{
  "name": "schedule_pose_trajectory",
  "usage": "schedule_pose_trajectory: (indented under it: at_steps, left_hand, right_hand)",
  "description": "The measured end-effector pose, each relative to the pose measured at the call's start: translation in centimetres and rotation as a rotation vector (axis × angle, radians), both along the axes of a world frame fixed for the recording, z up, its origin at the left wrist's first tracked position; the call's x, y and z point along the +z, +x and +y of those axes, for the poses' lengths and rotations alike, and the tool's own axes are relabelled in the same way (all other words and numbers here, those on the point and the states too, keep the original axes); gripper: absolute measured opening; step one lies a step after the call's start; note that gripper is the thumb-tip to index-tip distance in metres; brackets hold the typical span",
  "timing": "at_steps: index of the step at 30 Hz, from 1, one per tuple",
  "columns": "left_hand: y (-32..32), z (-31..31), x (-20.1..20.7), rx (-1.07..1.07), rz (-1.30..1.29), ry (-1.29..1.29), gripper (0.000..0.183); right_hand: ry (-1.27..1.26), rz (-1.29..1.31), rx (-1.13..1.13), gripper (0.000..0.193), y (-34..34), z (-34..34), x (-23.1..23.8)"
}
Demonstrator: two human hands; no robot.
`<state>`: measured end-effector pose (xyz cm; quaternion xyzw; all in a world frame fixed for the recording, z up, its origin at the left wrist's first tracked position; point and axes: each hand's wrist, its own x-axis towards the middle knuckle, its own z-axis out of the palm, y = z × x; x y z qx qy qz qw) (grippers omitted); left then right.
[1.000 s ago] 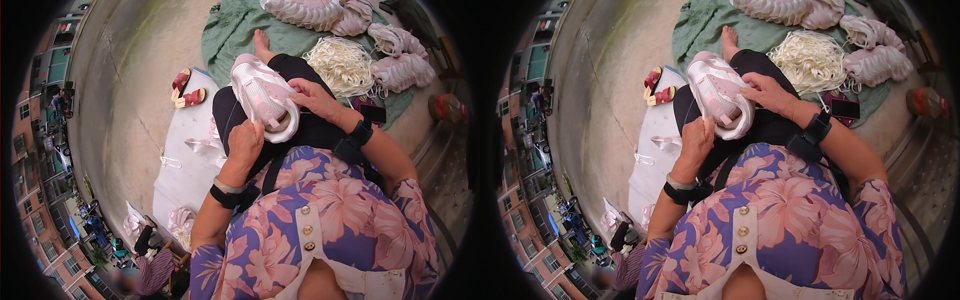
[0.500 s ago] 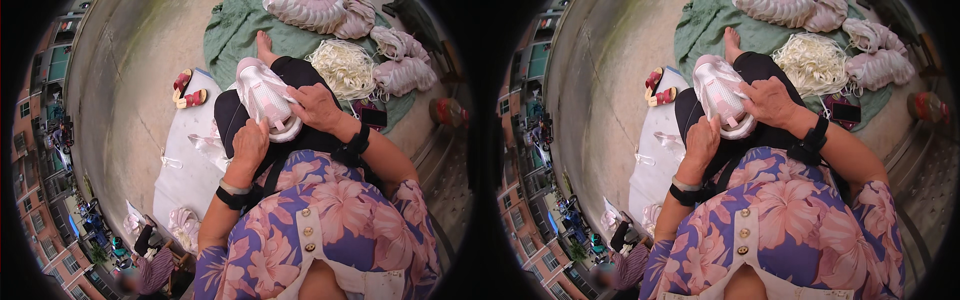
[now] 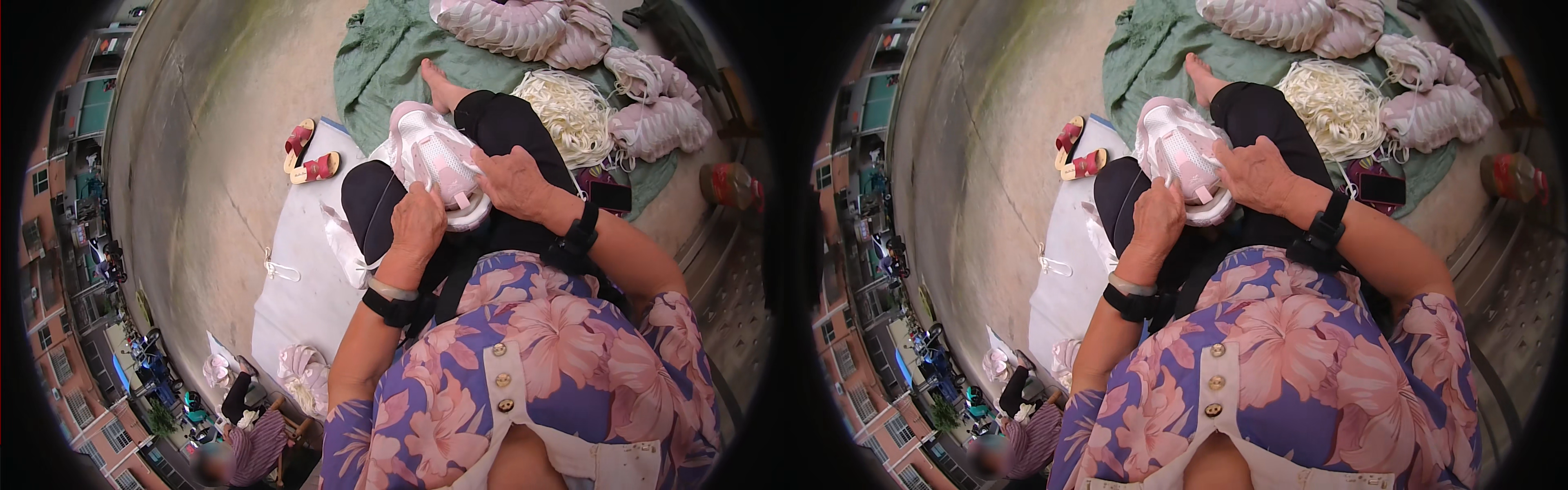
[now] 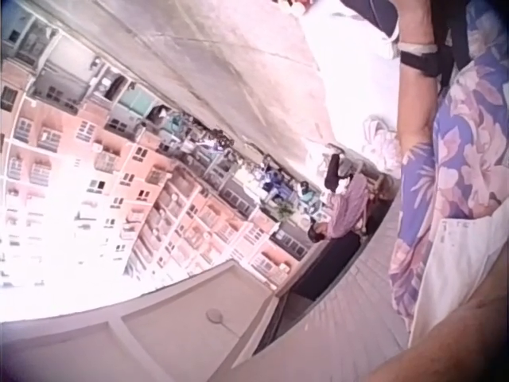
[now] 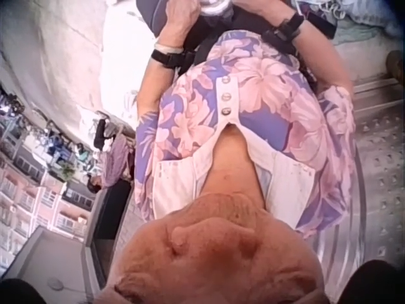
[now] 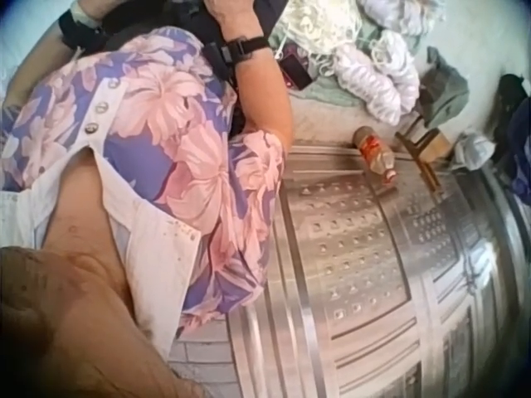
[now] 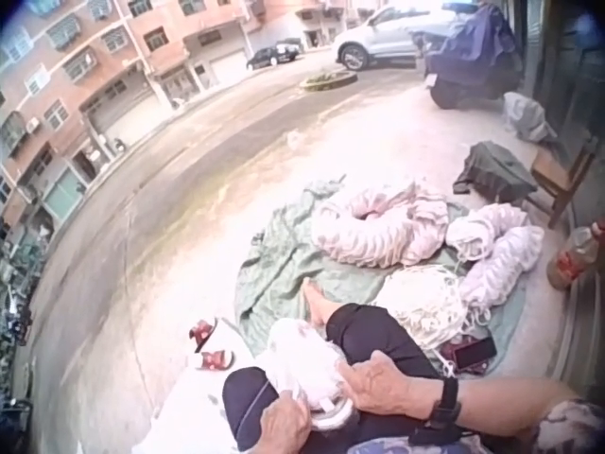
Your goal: Thread laces through the eyelets of a shoe upper.
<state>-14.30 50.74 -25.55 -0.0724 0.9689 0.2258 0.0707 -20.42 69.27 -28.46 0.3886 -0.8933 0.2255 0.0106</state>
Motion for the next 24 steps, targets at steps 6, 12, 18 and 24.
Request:
schedule_pose_trajectory:
  at_steps: [6, 12, 18, 24]
  left_hand:
    - [0.1, 0.1, -0.5, -0.006, 0.003, 0.024, 0.030]
    - [-0.6, -2.2, 1.9, 0.003, -0.334, 0.383, 0.038]
    - [-1.9, -5.5, 2.6, 0.158, -0.521, 0.769, 0.038]
    - [-3.3, -6.3, 2.1, 0.282, -0.624, 0.913, 0.030]
  right_hand:
    - [0.034, -0.041, 0.021, 0.040, 0.2, 0.2, 0.1]
    - [0.035, 0.008, 0.101, 0.034, -0.8, 1.2, 0.5]
    - [-0.506, -0.725, -0.382, 0.020, -9.4, 8.2, -5.2]
    - [-0.081, -0.582, -0.530, 0.025, -10.8, 14.2, -22.9]
